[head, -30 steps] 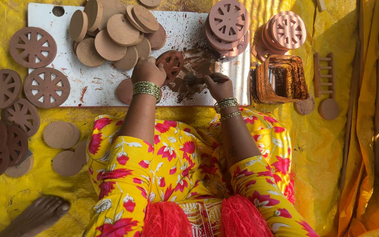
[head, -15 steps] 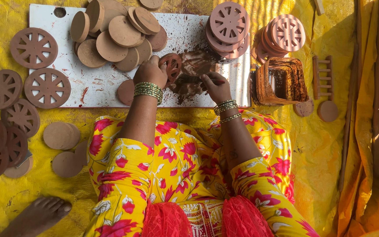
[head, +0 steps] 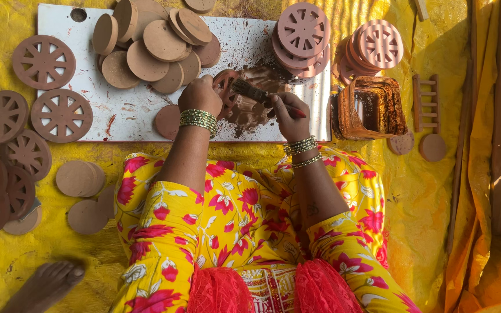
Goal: The person sits on the ground and spreads a brown paste over wheel-shaped decorative discs using a small brush-like tool, working one disc at a time on a white board. Coated discs are stacked nearby and plain discs are taken from a pile as each is finished.
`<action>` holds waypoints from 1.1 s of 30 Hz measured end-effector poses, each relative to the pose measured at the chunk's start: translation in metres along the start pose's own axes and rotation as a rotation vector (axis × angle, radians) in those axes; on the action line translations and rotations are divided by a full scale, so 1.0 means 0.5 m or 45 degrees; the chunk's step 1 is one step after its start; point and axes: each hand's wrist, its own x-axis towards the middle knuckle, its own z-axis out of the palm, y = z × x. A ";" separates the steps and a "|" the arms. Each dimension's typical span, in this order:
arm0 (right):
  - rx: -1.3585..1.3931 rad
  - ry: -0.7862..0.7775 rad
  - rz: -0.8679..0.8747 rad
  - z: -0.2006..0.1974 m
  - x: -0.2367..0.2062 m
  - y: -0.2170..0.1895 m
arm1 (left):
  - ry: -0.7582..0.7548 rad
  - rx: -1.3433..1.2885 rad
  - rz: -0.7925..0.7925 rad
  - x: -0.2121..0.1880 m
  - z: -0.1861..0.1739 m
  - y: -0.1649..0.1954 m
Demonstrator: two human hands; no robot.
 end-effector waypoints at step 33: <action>-0.450 -0.009 -0.174 0.029 0.016 -0.052 | 0.027 0.056 0.309 -0.018 0.015 0.028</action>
